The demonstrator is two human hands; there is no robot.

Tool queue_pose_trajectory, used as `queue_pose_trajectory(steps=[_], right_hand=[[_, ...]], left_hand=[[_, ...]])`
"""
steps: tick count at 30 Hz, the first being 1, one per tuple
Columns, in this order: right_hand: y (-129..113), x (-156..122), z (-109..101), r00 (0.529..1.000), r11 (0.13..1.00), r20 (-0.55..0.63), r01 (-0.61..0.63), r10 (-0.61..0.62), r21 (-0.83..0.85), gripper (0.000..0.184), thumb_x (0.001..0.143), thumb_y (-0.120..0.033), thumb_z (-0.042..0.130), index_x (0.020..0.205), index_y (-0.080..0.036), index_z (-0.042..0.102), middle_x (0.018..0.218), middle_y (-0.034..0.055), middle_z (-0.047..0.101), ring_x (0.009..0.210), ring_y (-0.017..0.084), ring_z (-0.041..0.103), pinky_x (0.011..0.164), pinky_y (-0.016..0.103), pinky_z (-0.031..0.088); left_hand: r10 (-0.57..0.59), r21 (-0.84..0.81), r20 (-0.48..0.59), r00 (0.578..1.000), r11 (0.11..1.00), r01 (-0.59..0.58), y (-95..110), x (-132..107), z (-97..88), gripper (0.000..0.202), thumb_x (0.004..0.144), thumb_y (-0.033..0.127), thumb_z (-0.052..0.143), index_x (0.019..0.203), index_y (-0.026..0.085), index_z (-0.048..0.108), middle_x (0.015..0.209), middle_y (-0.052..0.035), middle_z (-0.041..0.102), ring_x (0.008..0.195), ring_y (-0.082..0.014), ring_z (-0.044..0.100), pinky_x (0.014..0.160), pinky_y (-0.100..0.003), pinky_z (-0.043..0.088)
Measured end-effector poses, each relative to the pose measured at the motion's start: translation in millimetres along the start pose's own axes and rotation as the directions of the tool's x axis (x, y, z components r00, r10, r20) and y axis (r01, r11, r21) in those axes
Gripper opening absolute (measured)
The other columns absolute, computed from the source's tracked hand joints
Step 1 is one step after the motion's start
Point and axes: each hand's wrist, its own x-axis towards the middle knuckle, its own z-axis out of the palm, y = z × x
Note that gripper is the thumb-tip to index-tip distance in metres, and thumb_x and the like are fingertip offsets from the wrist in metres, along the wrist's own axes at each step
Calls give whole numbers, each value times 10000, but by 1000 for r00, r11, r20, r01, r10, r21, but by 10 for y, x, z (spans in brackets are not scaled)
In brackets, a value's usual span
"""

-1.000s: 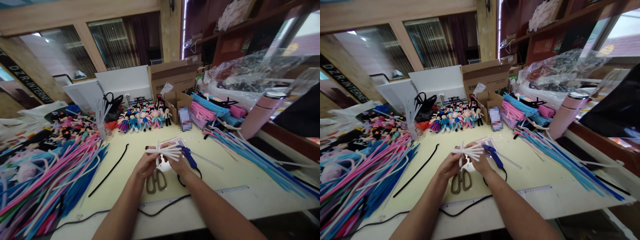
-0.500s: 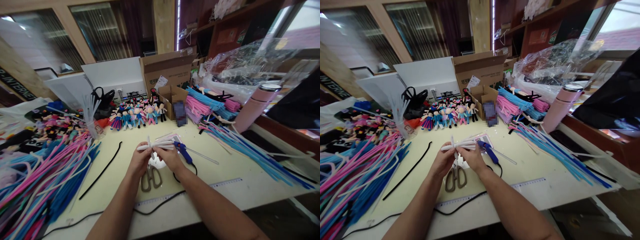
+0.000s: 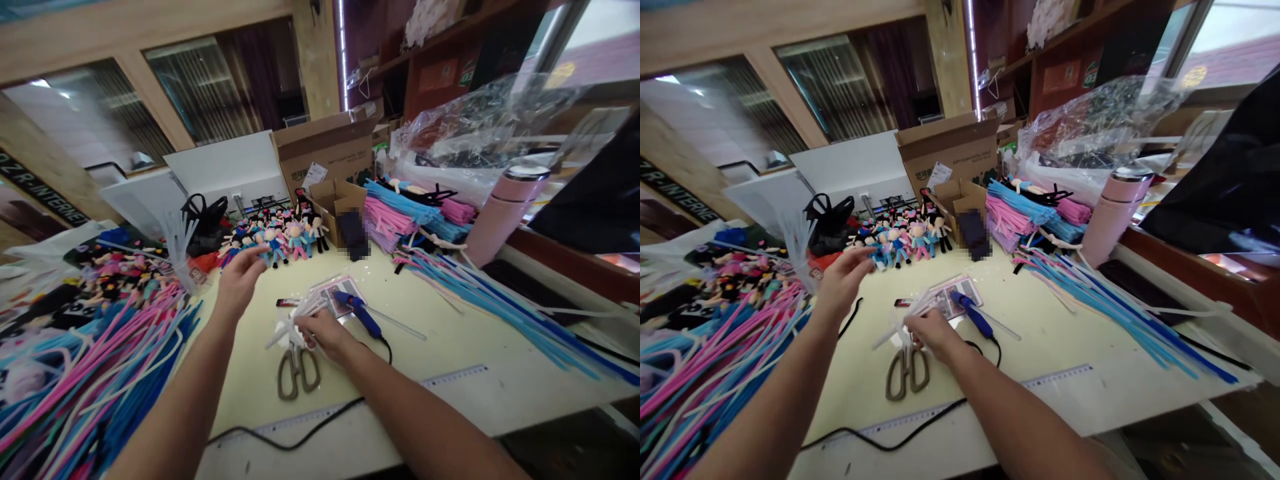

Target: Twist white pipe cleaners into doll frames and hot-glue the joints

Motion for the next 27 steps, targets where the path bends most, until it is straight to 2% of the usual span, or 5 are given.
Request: queue_pose_trajectory(steps=[3, 6, 14, 21, 27], right_hand=[[82, -2, 55, 996, 985, 19, -79, 83, -155, 90, 631, -233, 580, 598, -159, 540, 481, -48, 484, 405, 75, 424, 373, 189, 308], [153, 16, 41, 995, 954, 16, -93, 101, -286, 60, 636, -216, 572, 628, -159, 589, 487, -36, 513, 426, 99, 467, 393, 202, 349], [320, 146, -47, 992, 939, 60, -84, 110, -332, 102, 657, -220, 587, 713, -147, 631, 530, -21, 565, 437, 92, 486, 426, 192, 362], [366, 165, -39, 992, 951, 62, -90, 113, -295, 131, 642, -265, 597, 692, -149, 634, 525, -18, 552, 423, 98, 474, 404, 202, 352], [305, 161, -40, 998, 964, 6, -62, 66, -259, 132, 625, -261, 589, 706, -168, 635, 568, -19, 578, 481, 116, 517, 428, 209, 372]], left_hand=[[211, 361, 322, 923, 874, -326, 237, 376, 397, 345, 813, 254, 477, 1133, 242, 608, 790, -23, 614, 709, -154, 534, 681, -279, 387], [270, 578, 551, 789, 558, -595, 295, 625, 949, 466, 849, 164, 376, 1282, 294, 490, 966, -78, 617, 850, -216, 545, 761, -354, 358], [131, 690, 677, 724, 229, -687, 51, 921, 1718, 601, 854, 90, 285, 1409, 321, 265, 980, -148, 594, 958, -297, 490, 769, -440, 316], [127, 721, 649, 750, 213, -660, 2, 980, 1803, 610, 841, 92, 317, 1418, 283, 258, 966, -162, 608, 996, -322, 475, 773, -444, 309], [241, 677, 482, 843, 508, -532, 149, 802, 1336, 471, 849, 227, 418, 1320, 239, 427, 1062, -116, 608, 958, -259, 537, 818, -393, 339]])
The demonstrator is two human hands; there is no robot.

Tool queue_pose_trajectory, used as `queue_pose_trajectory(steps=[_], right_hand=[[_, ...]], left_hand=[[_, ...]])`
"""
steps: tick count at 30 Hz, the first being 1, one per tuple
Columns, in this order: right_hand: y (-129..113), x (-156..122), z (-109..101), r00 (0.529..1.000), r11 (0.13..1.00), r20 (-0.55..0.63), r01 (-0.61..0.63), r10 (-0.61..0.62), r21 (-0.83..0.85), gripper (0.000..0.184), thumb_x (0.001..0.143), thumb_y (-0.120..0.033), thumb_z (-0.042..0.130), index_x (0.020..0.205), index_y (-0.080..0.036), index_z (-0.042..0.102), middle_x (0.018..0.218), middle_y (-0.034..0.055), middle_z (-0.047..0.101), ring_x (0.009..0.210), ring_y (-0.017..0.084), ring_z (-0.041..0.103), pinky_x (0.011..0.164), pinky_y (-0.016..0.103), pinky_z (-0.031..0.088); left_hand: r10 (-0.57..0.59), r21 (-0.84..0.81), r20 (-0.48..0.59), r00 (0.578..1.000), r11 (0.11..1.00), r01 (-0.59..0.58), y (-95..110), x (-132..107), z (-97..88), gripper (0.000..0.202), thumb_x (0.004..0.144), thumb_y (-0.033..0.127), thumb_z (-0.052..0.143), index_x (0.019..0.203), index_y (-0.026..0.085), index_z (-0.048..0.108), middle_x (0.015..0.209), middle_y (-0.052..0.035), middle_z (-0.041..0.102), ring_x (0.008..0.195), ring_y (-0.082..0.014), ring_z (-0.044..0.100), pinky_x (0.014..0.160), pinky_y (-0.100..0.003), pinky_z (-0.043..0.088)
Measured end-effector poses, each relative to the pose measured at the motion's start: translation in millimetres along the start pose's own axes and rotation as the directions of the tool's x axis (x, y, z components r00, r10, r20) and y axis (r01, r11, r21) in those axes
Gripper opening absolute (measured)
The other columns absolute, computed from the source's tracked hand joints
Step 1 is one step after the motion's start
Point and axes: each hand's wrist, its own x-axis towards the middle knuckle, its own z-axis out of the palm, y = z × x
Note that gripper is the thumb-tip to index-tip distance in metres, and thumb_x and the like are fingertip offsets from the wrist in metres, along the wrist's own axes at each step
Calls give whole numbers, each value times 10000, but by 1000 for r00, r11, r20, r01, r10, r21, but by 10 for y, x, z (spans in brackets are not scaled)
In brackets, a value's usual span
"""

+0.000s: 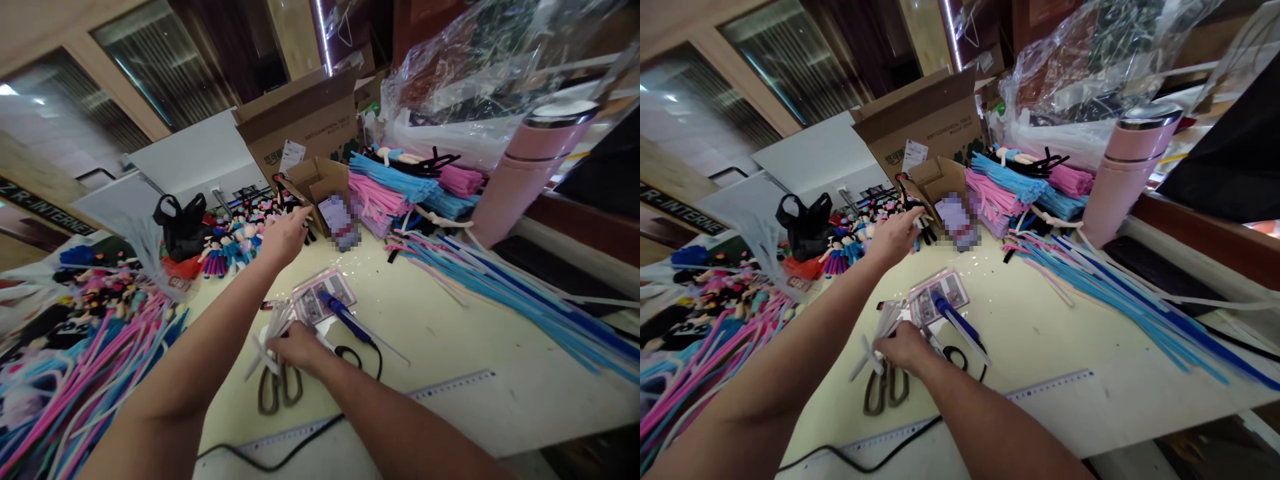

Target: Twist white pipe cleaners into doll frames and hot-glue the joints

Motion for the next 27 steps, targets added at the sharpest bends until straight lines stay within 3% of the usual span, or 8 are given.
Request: queue_pose_trajectory(steps=[2, 4, 9, 11, 13, 17, 23, 27], right_hand=[[-95, -28, -30, 999, 997, -31, 40, -38, 69, 129, 642, -257, 567, 717, -167, 622, 567, -27, 564, 462, 107, 496, 420, 208, 365], [-207, -75, -78, 992, 983, -68, 113, -104, 144, 115, 663, -263, 552, 695, -162, 595, 540, -38, 526, 430, 92, 451, 407, 205, 350], [-410, -217, -189, 948, 943, -167, 297, -272, 151, 240, 712, -383, 574, 617, -165, 538, 487, -49, 467, 438, 93, 433, 441, 216, 355], [-437, -258, -188, 929, 929, -189, 346, -318, 135, 266, 709, -414, 592, 624, -167, 540, 490, -48, 468, 446, 92, 427, 448, 219, 347], [-446, -289, -151, 916, 918, -202, 375, -345, 131, 287, 713, -436, 599, 626, -170, 536, 489, -49, 462, 444, 90, 416, 443, 222, 335], [-468, -343, -29, 891, 903, -219, 423, -397, 83, 313, 720, -450, 606, 609, -171, 519, 481, -47, 456, 434, 88, 412, 432, 227, 327], [-529, -396, 107, 877, 886, -208, 456, -432, 83, 279, 723, -433, 615, 673, -168, 542, 502, -49, 469, 442, 86, 411, 430, 222, 331], [-547, -360, 123, 888, 891, -216, 437, -406, 126, 271, 705, -419, 635, 666, -167, 543, 487, -57, 454, 424, 79, 389, 415, 220, 312]], left_hand=[[-75, -201, -9, 997, 977, 72, -172, -272, -167, 375, 838, 296, 460, 1193, 213, 549, 946, -78, 633, 873, -217, 560, 773, -333, 373], [-206, -433, 16, 978, 880, 193, -361, -619, -291, 387, 825, 392, 479, 1139, 188, 575, 819, -42, 631, 750, -178, 559, 701, -291, 396], [-569, -792, 179, 803, 400, 461, -573, -1561, -324, 530, 805, 578, 396, 1028, 145, 605, 822, -64, 638, 691, -150, 569, 617, -256, 407], [-577, -857, 275, 769, 216, 469, -504, -1844, -269, 637, 817, 639, 272, 1022, 141, 613, 837, -84, 645, 685, -146, 578, 606, -253, 408], [-512, -899, 334, 791, 81, 431, -380, -2030, -220, 702, 807, 676, 220, 1009, 143, 631, 841, -97, 654, 704, -151, 590, 623, -260, 418], [-426, -947, 316, 848, -79, 313, -132, -2148, -195, 531, 758, 587, 502, 997, 136, 647, 845, -92, 669, 734, -160, 600, 665, -269, 426], [-497, -936, 305, 812, -312, 161, 1, -2090, -247, 363, 598, 301, 755, 913, 134, 687, 753, -50, 685, 673, -145, 600, 701, -292, 449], [-503, -929, 315, 805, -336, 154, -12, -2046, -229, 330, 565, 271, 780, 851, 127, 700, 724, -47, 691, 659, -145, 606, 693, -289, 453]])
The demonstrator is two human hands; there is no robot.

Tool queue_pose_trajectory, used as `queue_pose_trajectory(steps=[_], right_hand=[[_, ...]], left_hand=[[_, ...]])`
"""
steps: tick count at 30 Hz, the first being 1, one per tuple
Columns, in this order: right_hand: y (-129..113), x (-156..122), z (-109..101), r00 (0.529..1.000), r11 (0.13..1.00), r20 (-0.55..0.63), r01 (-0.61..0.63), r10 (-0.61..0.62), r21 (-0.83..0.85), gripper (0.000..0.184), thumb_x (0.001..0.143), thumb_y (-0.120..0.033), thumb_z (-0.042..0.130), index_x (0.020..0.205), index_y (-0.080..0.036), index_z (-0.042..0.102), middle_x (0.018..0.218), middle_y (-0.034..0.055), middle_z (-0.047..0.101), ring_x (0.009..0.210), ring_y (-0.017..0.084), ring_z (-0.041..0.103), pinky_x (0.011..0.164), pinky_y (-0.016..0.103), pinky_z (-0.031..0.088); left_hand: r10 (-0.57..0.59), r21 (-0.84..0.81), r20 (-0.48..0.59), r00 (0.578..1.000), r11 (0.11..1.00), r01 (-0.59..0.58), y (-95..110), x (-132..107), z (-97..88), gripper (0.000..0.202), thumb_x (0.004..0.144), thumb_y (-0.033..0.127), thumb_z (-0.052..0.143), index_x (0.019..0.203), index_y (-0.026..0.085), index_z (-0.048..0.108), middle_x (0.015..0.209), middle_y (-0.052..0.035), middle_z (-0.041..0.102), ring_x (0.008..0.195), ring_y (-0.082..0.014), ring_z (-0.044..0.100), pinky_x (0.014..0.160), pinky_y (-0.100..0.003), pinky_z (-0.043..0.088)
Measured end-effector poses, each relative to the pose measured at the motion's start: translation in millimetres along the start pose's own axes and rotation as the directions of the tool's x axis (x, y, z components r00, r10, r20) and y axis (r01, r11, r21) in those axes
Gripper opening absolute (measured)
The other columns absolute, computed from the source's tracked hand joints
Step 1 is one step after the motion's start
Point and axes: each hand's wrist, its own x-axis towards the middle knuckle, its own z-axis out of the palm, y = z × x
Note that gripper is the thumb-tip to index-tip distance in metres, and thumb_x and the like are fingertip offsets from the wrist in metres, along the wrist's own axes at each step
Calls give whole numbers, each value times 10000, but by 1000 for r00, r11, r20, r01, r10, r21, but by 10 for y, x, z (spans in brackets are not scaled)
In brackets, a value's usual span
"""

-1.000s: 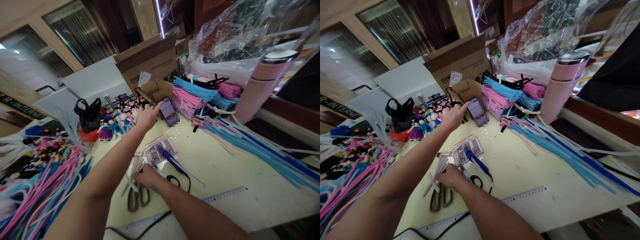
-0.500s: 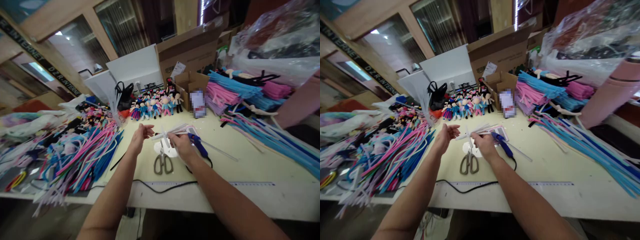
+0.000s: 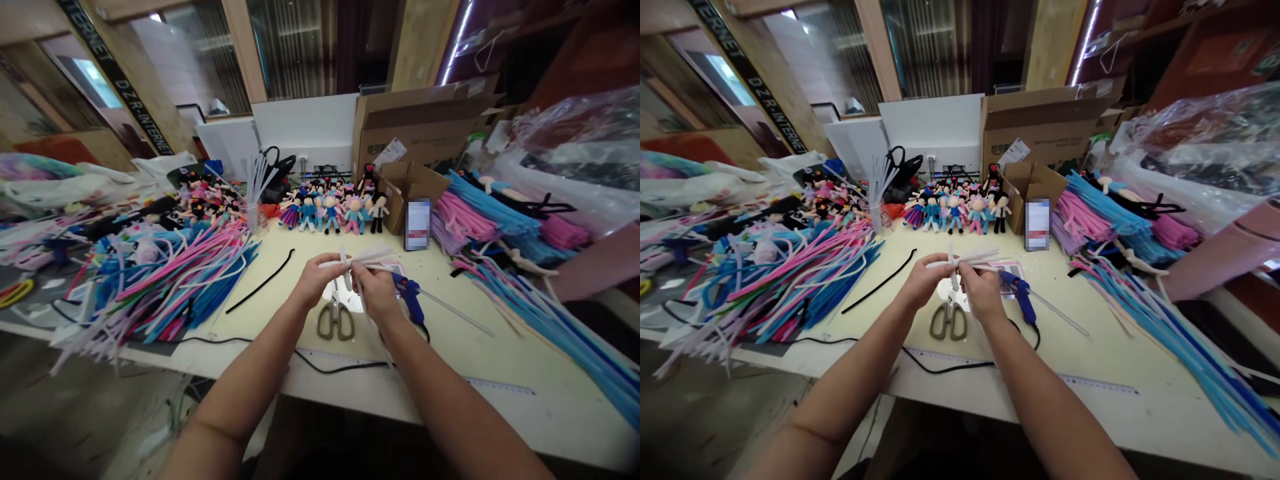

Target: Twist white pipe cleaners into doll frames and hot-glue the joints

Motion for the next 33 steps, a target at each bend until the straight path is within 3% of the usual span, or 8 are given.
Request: queue_pose_trajectory(steps=[3, 6, 9, 12, 17, 21, 25, 33], right_hand=[[23, 45, -28, 1000, 999, 1, -29, 29, -23, 279, 693, -424, 647, 657, -160, 563, 482, -57, 460, 409, 75, 376, 403, 223, 300], [73, 80, -82, 999, 998, 47, 0, 3, -59, 254, 692, -400, 657, 780, -162, 639, 580, -34, 566, 480, 94, 463, 467, 226, 369], [138, 97, -138, 998, 996, 55, 35, -31, -86, 255, 696, -361, 659, 879, -184, 677, 715, -10, 642, 636, 129, 561, 588, 247, 435], [190, 104, -182, 997, 984, 52, 60, -52, -165, 223, 716, -347, 643, 858, -184, 698, 701, -4, 640, 660, 137, 562, 598, 249, 434], [246, 123, -212, 999, 972, 32, 48, -42, -229, 267, 712, -362, 636, 887, -171, 698, 659, -1, 618, 534, 110, 476, 500, 238, 391], [276, 127, -216, 996, 992, 14, -82, 84, -95, 278, 686, -354, 646, 868, -147, 687, 608, -8, 585, 476, 82, 422, 456, 219, 354], [244, 99, -216, 981, 983, 67, -184, 183, 11, 231, 675, -331, 631, 810, -150, 679, 561, -18, 556, 463, 76, 418, 451, 214, 343], [259, 84, -258, 987, 989, 128, -85, 100, -117, 326, 659, -347, 654, 913, -144, 657, 730, 18, 620, 567, 100, 497, 504, 218, 390]], left_hand=[[9, -1, -36, 999, 1000, -9, -32, 54, 11, 311, 560, 270, 785, 822, 125, 701, 718, -44, 690, 654, -137, 604, 695, -282, 453], [-19, -78, -53, 998, 997, 15, -87, 98, 31, 315, 554, 276, 786, 817, 125, 698, 705, -39, 680, 633, -128, 594, 674, -277, 454], [-92, -207, -17, 996, 975, 86, -154, 120, 41, 311, 550, 279, 783, 806, 130, 690, 675, -24, 659, 597, -108, 574, 636, -260, 449], [-143, -266, 19, 990, 953, 143, -220, 134, 28, 305, 551, 280, 777, 805, 139, 685, 669, -15, 646, 588, -97, 563, 612, -246, 438], [-126, -154, -27, 992, 981, 120, -343, 171, -19, 306, 575, 301, 760, 829, 146, 687, 694, -19, 647, 627, -111, 563, 638, -255, 432], [-52, -30, -72, 996, 998, 50, -426, 184, -38, 307, 608, 328, 735, 855, 151, 694, 731, -24, 660, 662, -119, 565, 672, -263, 427], [-18, 15, -89, 996, 1000, 20, -424, 165, -38, 293, 622, 319, 723, 856, 145, 691, 703, -20, 659, 632, -120, 556, 657, -266, 427], [-22, 33, -96, 995, 999, 25, -370, 129, -28, 289, 598, 316, 738, 818, 137, 681, 695, -26, 672, 631, -139, 581, 665, -282, 442]])
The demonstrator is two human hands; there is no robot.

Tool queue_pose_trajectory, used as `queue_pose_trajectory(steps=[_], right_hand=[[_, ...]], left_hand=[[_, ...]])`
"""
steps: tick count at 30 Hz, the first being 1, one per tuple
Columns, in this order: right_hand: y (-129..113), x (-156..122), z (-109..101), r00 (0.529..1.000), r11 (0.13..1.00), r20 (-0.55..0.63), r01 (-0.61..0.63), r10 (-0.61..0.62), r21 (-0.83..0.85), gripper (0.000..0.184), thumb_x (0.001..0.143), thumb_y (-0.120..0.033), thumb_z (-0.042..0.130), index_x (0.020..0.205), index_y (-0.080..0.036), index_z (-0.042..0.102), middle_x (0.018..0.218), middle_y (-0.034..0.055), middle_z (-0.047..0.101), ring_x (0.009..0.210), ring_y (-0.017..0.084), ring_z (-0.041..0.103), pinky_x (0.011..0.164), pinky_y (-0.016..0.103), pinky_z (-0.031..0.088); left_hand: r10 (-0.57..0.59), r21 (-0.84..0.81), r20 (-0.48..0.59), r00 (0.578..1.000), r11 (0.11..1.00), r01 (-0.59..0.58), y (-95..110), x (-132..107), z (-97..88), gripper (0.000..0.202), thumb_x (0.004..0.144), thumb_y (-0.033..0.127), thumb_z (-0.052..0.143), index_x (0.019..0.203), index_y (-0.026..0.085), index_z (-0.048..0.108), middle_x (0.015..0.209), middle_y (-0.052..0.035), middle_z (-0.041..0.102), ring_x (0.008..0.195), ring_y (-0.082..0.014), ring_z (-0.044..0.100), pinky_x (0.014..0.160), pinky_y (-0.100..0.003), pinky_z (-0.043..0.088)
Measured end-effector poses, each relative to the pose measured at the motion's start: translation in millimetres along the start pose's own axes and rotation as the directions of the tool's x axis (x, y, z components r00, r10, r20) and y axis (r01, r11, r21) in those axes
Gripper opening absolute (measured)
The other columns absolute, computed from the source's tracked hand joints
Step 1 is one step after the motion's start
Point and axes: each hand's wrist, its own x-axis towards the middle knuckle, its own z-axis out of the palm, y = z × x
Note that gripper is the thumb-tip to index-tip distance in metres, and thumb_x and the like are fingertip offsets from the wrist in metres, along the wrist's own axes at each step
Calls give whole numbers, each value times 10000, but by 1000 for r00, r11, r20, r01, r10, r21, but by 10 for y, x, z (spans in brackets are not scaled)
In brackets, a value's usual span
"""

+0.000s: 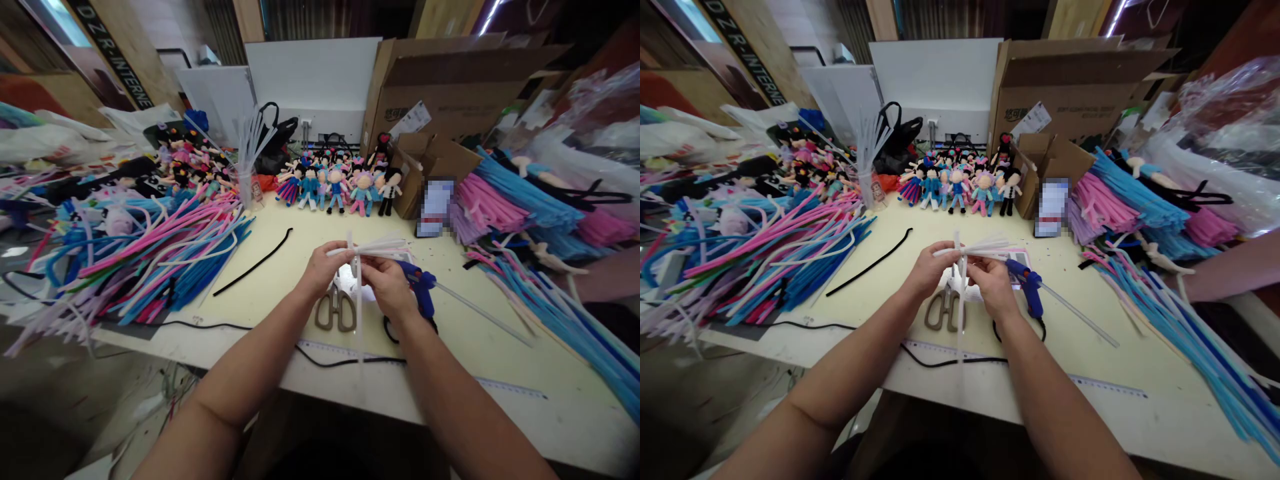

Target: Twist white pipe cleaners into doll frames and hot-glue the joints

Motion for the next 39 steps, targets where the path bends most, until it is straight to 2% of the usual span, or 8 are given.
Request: queue_pose_trajectory(steps=[5, 8, 11, 16, 24, 31, 39], right_hand=[[21, 25, -39, 995, 990, -60, 69, -77, -119, 246, 668, -380, 672, 716, -140, 641, 591, -18, 547, 530, 95, 467, 499, 223, 390], [28, 27, -41, 992, 988, -76, 90, -100, -125, 273, 679, -383, 669, 802, -139, 663, 642, -5, 583, 552, 103, 485, 512, 228, 402], [46, 28, -46, 990, 989, -99, 92, -103, -118, 294, 689, -384, 662, 848, -137, 672, 640, 0, 590, 537, 104, 483, 508, 232, 406], [74, 33, -65, 984, 990, -164, 52, -73, -133, 273, 682, -414, 662, 666, -143, 623, 533, -14, 527, 501, 106, 468, 486, 232, 388], [86, 48, -49, 979, 998, -196, 54, -61, -38, 284, 660, -422, 686, 616, -161, 584, 510, -31, 497, 475, 96, 430, 473, 234, 346], [48, 44, -1, 978, 996, -207, 43, -25, 84, 273, 658, -399, 686, 604, -159, 569, 507, -39, 470, 470, 87, 394, 460, 239, 308], [-94, 11, 36, 980, 980, -190, 93, -59, 176, 209, 669, -326, 667, 628, -150, 562, 525, -45, 463, 475, 72, 379, 465, 225, 313]], left_hand=[[2, -19, 53, 999, 1000, -1, 1, -9, 1, 281, 618, 325, 731, 823, 139, 682, 671, -29, 669, 622, -145, 587, 677, -299, 450], [-12, -28, 73, 997, 1000, 14, -2, -13, 7, 289, 614, 323, 735, 827, 135, 683, 675, -35, 671, 632, -149, 593, 679, -300, 453], [-15, -13, 50, 999, 1000, 16, -10, -18, 14, 297, 591, 317, 747, 818, 134, 690, 701, -36, 676, 653, -149, 595, 685, -289, 449], [-10, 37, 32, 999, 999, 9, -36, -30, 21, 289, 592, 317, 749, 810, 137, 686, 685, -13, 663, 641, -128, 573, 651, -252, 424], [-14, 81, 20, 1000, 997, 13, -22, -61, 57, 340, 575, 346, 760, 818, 123, 677, 668, -9, 650, 617, -127, 566, 632, -245, 422], [85, 228, 50, 995, 969, -94, 35, -82, 64, 247, 644, 322, 713, 808, 140, 682, 774, -17, 659, 718, -144, 581, 696, -243, 432], [153, 382, 58, 987, 910, -163, 5, -98, 63, 228, 683, 344, 682, 816, 162, 648, 719, 18, 623, 650, -114, 539, 620, -218, 409]])
